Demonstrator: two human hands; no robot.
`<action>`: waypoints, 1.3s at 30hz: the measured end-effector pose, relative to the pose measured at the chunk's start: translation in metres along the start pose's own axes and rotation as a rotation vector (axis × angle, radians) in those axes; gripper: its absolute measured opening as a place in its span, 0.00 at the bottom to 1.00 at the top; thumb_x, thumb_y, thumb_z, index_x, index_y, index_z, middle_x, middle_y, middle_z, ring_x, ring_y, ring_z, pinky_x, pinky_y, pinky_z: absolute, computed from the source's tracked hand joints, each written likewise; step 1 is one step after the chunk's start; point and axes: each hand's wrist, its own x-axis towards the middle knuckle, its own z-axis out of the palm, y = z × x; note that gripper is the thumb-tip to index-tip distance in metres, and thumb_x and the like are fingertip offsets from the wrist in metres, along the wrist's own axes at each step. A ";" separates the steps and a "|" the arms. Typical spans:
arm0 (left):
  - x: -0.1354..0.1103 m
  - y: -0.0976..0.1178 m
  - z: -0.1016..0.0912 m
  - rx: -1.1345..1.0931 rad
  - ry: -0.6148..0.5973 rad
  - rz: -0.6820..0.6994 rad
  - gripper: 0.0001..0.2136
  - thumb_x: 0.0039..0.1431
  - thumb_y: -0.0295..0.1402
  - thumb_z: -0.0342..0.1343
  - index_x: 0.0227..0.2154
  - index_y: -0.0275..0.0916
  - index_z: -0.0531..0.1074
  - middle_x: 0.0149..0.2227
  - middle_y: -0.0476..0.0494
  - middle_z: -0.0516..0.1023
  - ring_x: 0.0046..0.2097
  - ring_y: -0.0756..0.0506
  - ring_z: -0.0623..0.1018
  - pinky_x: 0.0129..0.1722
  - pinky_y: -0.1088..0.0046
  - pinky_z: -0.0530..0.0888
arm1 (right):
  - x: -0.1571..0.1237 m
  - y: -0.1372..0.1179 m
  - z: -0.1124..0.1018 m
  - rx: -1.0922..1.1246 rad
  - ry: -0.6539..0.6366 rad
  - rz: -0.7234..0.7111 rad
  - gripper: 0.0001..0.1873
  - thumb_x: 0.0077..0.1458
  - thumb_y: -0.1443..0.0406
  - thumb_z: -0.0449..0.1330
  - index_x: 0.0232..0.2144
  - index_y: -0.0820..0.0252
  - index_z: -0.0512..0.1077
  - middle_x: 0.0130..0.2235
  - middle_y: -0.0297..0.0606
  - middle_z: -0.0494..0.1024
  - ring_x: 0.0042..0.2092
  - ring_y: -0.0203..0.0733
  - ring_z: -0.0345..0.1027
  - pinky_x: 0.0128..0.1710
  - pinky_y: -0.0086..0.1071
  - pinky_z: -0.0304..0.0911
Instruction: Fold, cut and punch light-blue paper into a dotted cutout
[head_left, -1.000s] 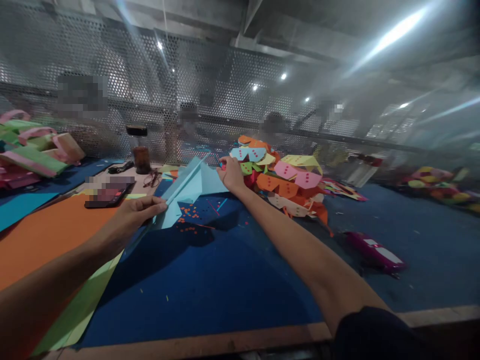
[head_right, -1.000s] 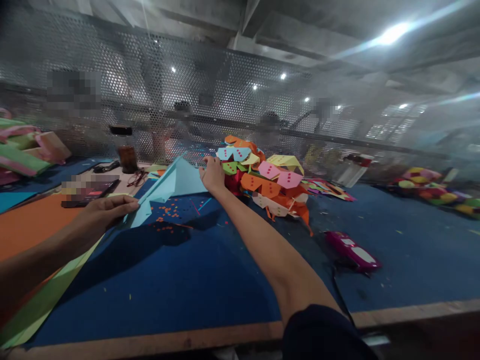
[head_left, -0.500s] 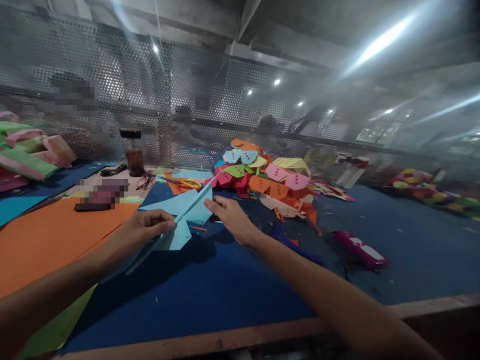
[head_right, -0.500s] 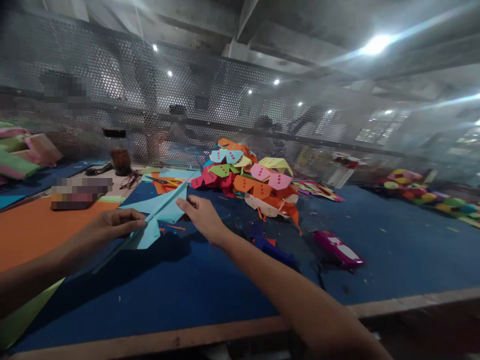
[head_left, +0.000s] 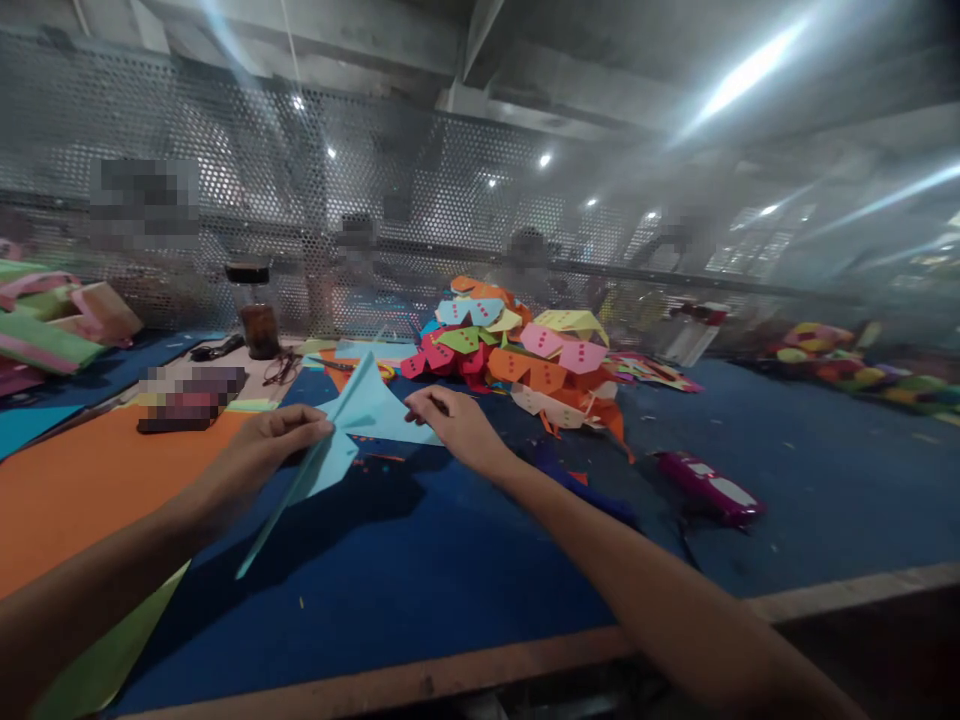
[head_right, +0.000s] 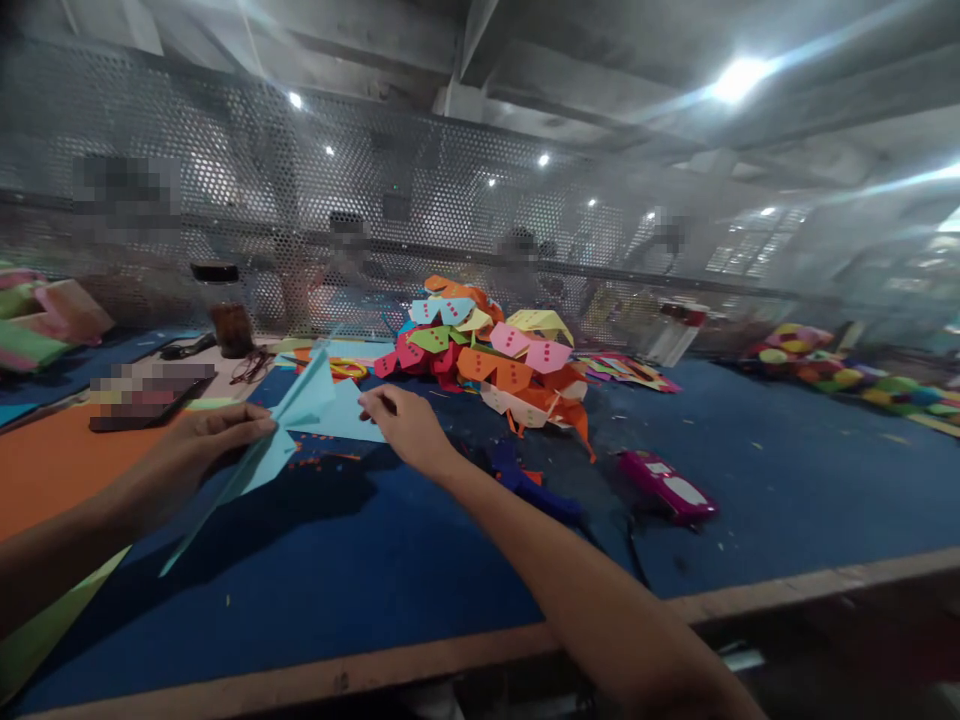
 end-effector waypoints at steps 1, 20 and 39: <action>0.002 -0.002 -0.005 -0.011 0.038 -0.006 0.15 0.48 0.44 0.69 0.29 0.39 0.73 0.21 0.55 0.69 0.21 0.53 0.67 0.20 0.81 0.62 | 0.002 0.006 -0.002 -0.212 0.025 0.006 0.18 0.67 0.56 0.53 0.48 0.61 0.75 0.47 0.44 0.81 0.47 0.43 0.74 0.48 0.35 0.66; 0.010 -0.006 -0.018 -0.013 0.091 0.073 0.13 0.49 0.40 0.69 0.29 0.38 0.74 0.23 0.54 0.70 0.24 0.53 0.69 0.23 0.80 0.65 | 0.005 0.033 0.016 -0.392 0.041 0.096 0.21 0.53 0.72 0.62 0.51 0.59 0.73 0.46 0.40 0.80 0.47 0.43 0.73 0.48 0.36 0.65; 0.004 -0.012 -0.003 0.092 0.022 0.073 0.19 0.49 0.51 0.65 0.29 0.39 0.72 0.22 0.56 0.64 0.24 0.52 0.62 0.23 0.77 0.58 | 0.080 0.011 -0.020 -0.091 0.159 -0.276 0.18 0.55 0.72 0.59 0.45 0.57 0.80 0.48 0.39 0.79 0.49 0.42 0.70 0.50 0.36 0.63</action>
